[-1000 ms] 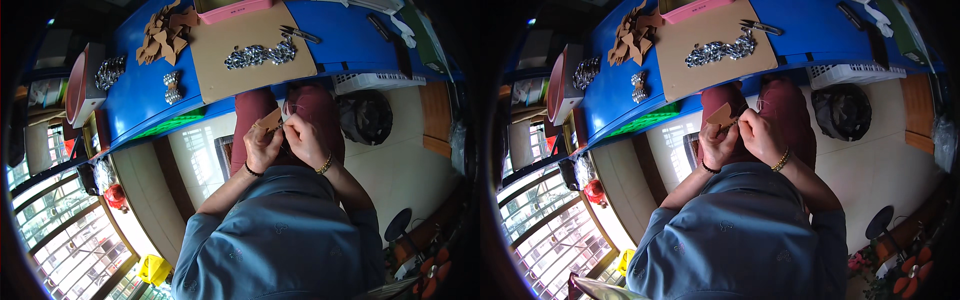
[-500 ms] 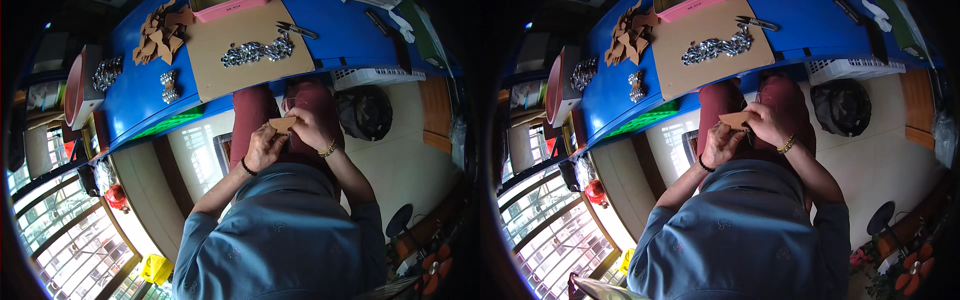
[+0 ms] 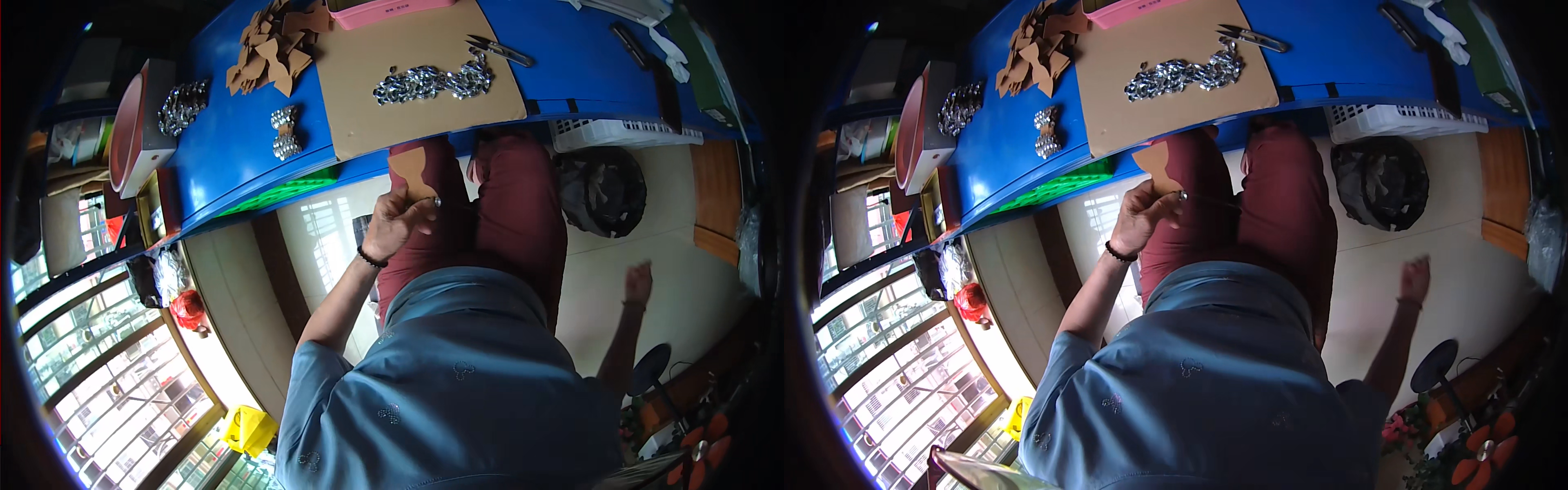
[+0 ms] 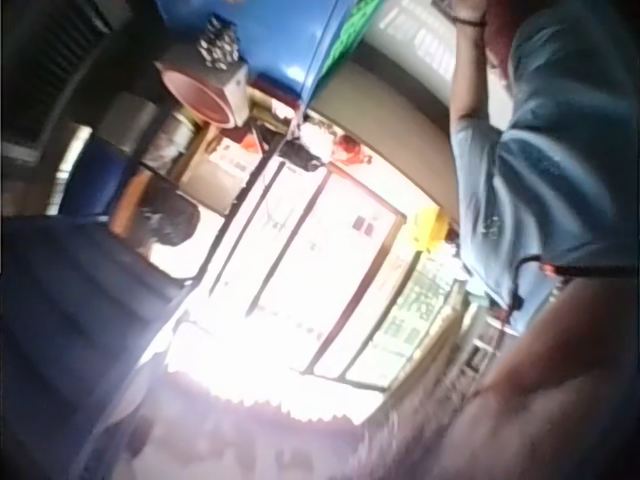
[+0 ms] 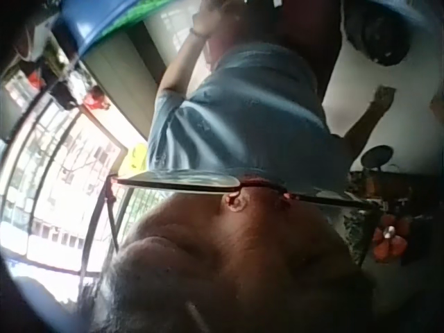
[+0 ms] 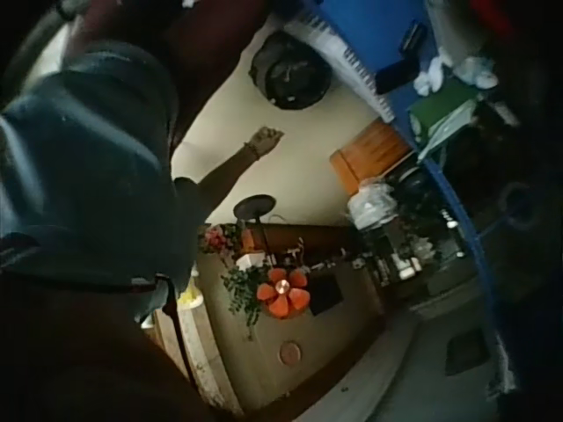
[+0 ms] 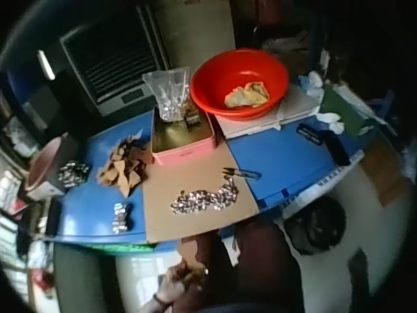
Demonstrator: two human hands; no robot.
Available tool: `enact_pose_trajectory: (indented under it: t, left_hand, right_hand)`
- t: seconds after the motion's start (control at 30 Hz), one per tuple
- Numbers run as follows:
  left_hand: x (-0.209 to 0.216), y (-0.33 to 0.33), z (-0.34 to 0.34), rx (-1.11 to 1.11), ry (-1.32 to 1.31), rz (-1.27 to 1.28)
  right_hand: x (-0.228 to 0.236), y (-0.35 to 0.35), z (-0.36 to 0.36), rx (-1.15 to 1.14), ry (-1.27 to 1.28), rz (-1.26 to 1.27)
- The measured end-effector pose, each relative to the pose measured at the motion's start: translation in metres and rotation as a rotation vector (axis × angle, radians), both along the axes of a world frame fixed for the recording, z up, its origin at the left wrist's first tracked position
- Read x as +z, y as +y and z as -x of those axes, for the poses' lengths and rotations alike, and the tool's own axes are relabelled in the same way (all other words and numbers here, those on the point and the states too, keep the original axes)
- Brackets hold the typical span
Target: Attaching metal decorative pieces to pre-cut leather bow components.
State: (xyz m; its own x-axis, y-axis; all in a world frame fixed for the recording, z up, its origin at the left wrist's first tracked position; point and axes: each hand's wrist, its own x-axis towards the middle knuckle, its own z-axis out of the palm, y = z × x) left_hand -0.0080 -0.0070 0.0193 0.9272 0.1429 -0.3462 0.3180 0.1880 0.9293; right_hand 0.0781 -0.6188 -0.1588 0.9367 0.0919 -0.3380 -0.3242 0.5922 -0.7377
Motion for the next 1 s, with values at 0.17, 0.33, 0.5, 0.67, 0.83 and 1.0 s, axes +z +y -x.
enact_pose_trajectory:
  t: [0.17, 0.33, 0.5, 0.67, 0.83, 1.0]
  left_hand:
    - [-0.011, 0.013, -0.005, 0.102, 0.057, 0.055]
    - [-0.022, -0.017, 0.000, 0.091, 0.156, 0.217]
    - [-0.024, -0.046, -0.011, -0.104, 0.237, 0.308]
    - [-0.015, -0.057, -0.009, -0.120, 0.204, 0.437]
    - [-0.009, -0.054, -0.008, -0.149, 0.225, 0.567]
    - [0.001, -0.057, -0.013, -0.165, 0.244, 0.623]
  right_hand:
    - [0.004, -0.158, 0.055, -0.224, 0.119, 0.620]
    - [0.041, -0.072, 0.025, -0.353, 0.322, 1.134]
    - [0.151, 0.279, -0.030, 0.466, -0.045, 0.897]
    - [0.163, 0.377, -0.009, 0.896, -0.391, 0.665]
    - [0.168, 0.382, -0.004, 0.926, -0.362, 0.699]
    - [0.169, 0.377, -0.003, 0.882, -0.365, 0.697]
